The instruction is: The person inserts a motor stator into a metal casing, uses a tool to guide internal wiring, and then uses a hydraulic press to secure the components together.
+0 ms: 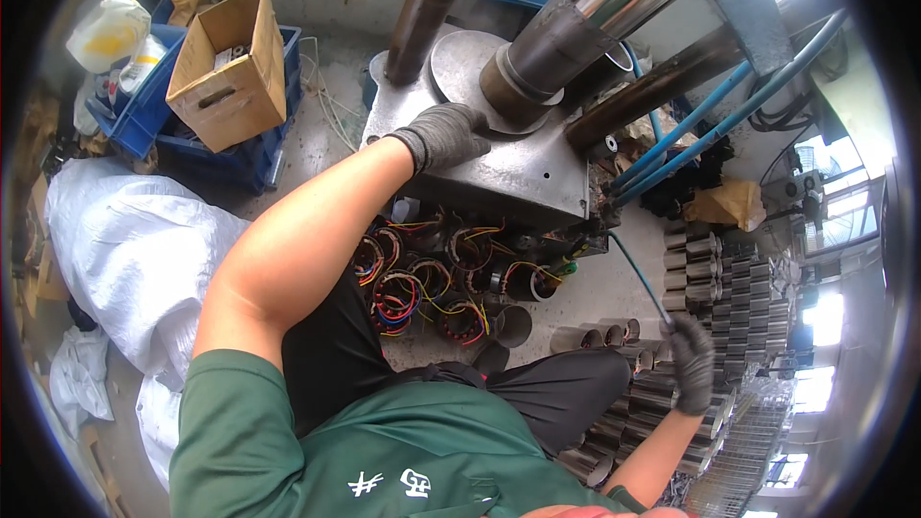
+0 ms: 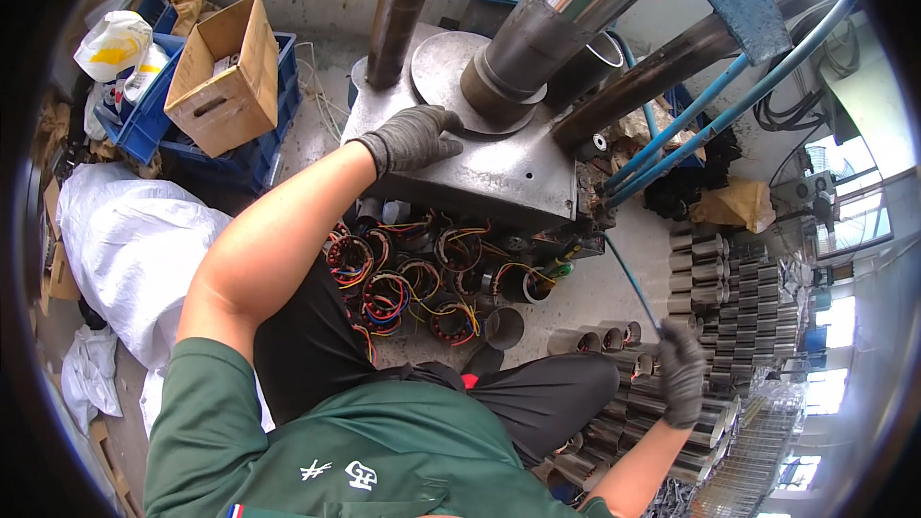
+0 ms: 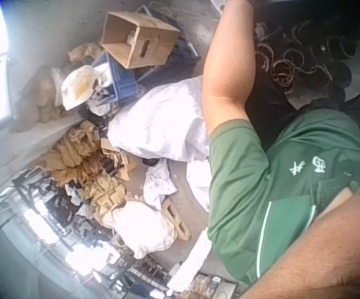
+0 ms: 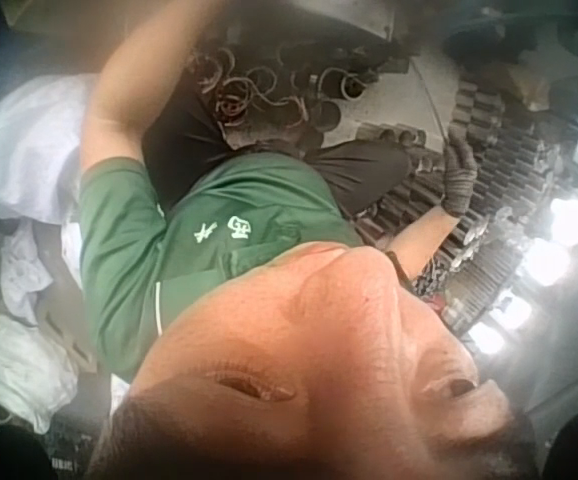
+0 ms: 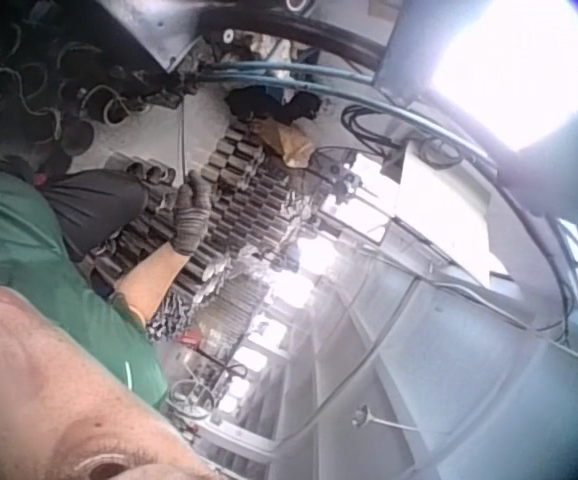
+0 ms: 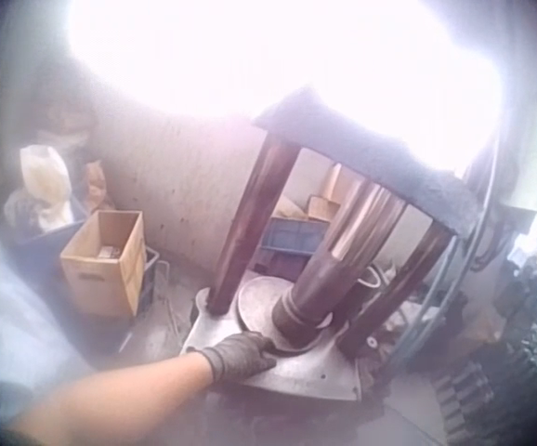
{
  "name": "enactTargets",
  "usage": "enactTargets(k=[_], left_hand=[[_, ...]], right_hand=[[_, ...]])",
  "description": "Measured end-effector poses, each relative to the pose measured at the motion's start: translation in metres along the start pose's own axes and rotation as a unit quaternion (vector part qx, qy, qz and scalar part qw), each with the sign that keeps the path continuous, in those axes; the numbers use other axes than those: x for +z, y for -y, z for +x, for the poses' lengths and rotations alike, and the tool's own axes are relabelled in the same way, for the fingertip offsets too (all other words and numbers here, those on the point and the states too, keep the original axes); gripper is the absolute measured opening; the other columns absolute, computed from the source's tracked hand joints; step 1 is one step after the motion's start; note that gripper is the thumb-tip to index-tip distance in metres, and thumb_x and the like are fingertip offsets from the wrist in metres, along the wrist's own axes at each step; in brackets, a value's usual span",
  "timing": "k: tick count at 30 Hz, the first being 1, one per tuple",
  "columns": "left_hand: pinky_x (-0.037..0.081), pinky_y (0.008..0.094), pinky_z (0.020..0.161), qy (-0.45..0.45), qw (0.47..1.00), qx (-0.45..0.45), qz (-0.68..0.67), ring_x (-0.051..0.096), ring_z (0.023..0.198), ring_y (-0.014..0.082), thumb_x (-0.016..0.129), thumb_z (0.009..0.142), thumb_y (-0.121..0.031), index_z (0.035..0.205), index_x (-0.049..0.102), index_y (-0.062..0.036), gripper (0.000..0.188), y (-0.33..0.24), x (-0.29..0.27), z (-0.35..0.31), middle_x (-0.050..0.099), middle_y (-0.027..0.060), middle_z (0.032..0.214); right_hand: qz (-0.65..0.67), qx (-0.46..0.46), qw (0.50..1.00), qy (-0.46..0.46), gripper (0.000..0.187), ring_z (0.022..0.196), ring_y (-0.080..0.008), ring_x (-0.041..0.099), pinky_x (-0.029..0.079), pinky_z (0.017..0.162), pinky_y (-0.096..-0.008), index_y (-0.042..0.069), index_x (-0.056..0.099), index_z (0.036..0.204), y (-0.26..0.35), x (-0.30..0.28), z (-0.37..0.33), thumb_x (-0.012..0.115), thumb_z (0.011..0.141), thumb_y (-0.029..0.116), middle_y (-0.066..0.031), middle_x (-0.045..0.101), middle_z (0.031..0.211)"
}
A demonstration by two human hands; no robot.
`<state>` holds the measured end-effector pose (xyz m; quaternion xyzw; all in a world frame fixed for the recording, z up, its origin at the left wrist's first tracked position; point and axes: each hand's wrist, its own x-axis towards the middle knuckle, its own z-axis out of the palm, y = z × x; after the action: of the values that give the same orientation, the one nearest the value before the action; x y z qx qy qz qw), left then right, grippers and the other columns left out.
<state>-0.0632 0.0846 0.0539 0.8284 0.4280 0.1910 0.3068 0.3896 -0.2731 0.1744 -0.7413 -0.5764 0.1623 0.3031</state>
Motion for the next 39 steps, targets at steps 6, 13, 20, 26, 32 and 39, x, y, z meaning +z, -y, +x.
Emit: enactTargets(k=[6, 13, 20, 26, 32, 39], left_hand=[[0.05, 0.0453, 0.107, 0.018, 0.996, 0.009, 0.085, 0.066, 0.121, 0.0372, 0.065, 0.096, -0.036, 0.134, 0.067, -0.0041, 0.05, -0.005, 0.002, 0.0, 0.071, 0.0225, 0.125], [0.051, 0.0473, 0.103, -0.001, 0.995, 0.013, 0.1, 0.067, 0.116, 0.038, 0.069, 0.093, -0.037, 0.131, 0.07, -0.007, 0.048, 0.004, 0.004, -0.001, 0.071, 0.0205, 0.119], [0.052, 0.0475, 0.102, 0.003, 0.995, 0.013, 0.103, 0.068, 0.113, 0.0375, 0.069, 0.093, -0.037, 0.13, 0.071, -0.0069, 0.047, 0.002, 0.003, 0.001, 0.074, 0.0201, 0.115], [0.051, 0.0447, 0.107, 0.034, 0.994, -0.001, 0.106, 0.066, 0.121, 0.0351, 0.065, 0.095, -0.035, 0.133, 0.068, -0.0064, 0.048, -0.008, -0.001, -0.002, 0.072, 0.0206, 0.125], [0.051, 0.0453, 0.105, 0.01, 0.992, 0.031, 0.122, 0.067, 0.118, 0.0358, 0.067, 0.094, -0.035, 0.133, 0.069, -0.0064, 0.048, -0.001, 0.004, -0.002, 0.071, 0.0203, 0.121], [0.053, 0.0467, 0.098, -0.01, 0.993, 0.052, 0.107, 0.069, 0.107, 0.0376, 0.07, 0.092, -0.033, 0.126, 0.07, -0.006, 0.044, 0.01, 0.007, 0.001, 0.071, 0.0185, 0.115]], right_hand=[[-0.346, -0.194, 0.879, -0.265, 0.028, 0.109, -0.0279, 0.069, 0.055, 0.094, -0.0381, 0.005, 0.065, 0.127, 0.032, -0.073, 0.166, 0.059, 0.104, 0.02, -0.0145, 0.069, 0.123], [0.019, -0.1, 0.97, -0.221, 0.062, 0.116, -0.0266, 0.066, 0.052, 0.096, -0.0411, 0.006, 0.056, 0.147, 0.034, -0.061, 0.191, 0.052, 0.107, 0.053, -0.016, 0.065, 0.139], [-0.091, 0.122, 0.975, 0.163, 0.035, 0.088, -0.0214, 0.069, 0.058, 0.085, -0.0335, 0.003, 0.073, 0.121, -0.001, 0.016, -0.005, 0.074, 0.086, 0.009, -0.0091, 0.075, 0.096], [-0.072, 0.138, 0.97, 0.187, 0.023, 0.089, -0.019, 0.068, 0.055, 0.082, -0.0346, -0.002, 0.074, 0.113, -0.004, 0.031, -0.039, 0.07, 0.092, 0.009, -0.0105, 0.075, 0.098], [-0.06, 0.105, 0.983, 0.136, 0.028, 0.093, -0.0186, 0.068, 0.055, 0.087, -0.0346, -0.004, 0.072, 0.117, 0.027, 0.01, -0.008, 0.068, 0.091, 0.007, -0.0107, 0.075, 0.102], [-0.054, 0.117, 0.981, 0.145, 0.025, 0.09, -0.019, 0.068, 0.055, 0.085, -0.0337, -0.002, 0.074, 0.108, 0.018, 0.015, -0.016, 0.062, 0.088, 0.003, -0.0119, 0.075, 0.098]])
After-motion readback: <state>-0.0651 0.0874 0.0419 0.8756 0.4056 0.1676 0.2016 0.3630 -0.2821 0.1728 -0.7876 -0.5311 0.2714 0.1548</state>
